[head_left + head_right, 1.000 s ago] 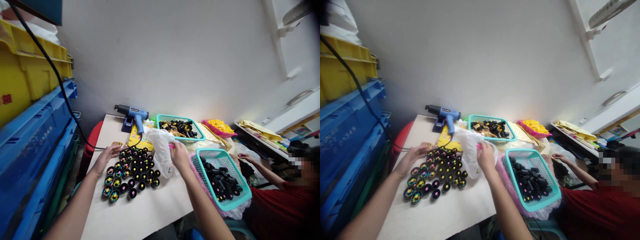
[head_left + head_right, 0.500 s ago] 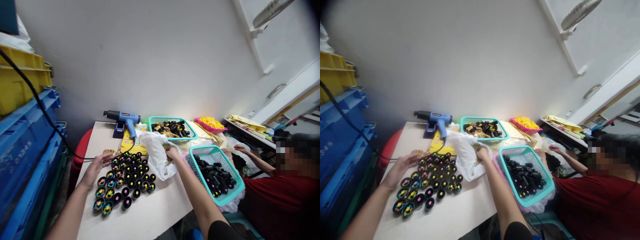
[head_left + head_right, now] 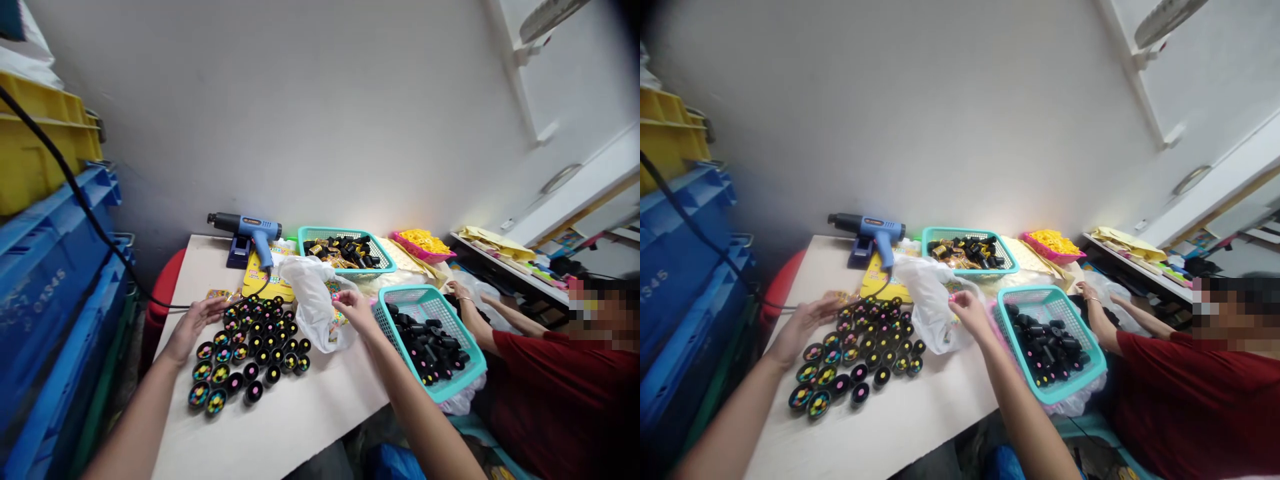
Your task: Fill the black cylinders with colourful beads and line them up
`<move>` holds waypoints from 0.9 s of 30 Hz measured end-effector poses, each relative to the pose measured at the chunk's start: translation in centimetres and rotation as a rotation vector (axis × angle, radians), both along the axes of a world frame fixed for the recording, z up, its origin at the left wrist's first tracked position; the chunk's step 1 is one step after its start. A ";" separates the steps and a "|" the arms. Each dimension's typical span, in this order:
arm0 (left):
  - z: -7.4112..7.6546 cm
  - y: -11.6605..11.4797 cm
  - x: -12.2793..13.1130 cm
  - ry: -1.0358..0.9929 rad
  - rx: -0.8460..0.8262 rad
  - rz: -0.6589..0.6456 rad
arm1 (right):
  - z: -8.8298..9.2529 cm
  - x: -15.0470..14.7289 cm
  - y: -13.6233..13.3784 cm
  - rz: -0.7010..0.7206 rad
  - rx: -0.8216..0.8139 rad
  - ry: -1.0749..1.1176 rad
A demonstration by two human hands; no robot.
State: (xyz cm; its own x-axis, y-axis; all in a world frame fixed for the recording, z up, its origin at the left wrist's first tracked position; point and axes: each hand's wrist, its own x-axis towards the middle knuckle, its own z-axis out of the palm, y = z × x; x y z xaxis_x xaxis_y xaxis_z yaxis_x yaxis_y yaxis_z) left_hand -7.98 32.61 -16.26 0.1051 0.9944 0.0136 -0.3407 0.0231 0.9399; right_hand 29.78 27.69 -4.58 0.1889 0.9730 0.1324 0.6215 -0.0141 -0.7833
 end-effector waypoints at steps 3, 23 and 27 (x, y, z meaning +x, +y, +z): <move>0.0 0.0 0.0 -0.006 -0.014 0.007 | -0.4 -2.8 -2.0 0.091 -0.093 0.035; 0.2 -0.3 0.1 -0.033 0.003 -0.004 | -2.4 -8.9 -2.7 0.131 -0.207 -0.707; 0.1 -0.3 0.1 -0.032 0.004 -0.005 | -2.1 -9.4 -3.0 0.135 -0.190 -0.760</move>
State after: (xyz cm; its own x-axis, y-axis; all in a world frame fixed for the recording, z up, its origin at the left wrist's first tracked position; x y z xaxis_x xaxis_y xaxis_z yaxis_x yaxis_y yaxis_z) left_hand -7.87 32.34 -16.19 0.1099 0.9937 0.0208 -0.3702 0.0215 0.9287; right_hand 20.34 24.65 -6.64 -0.0078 0.9999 0.0070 0.9908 0.0087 -0.1353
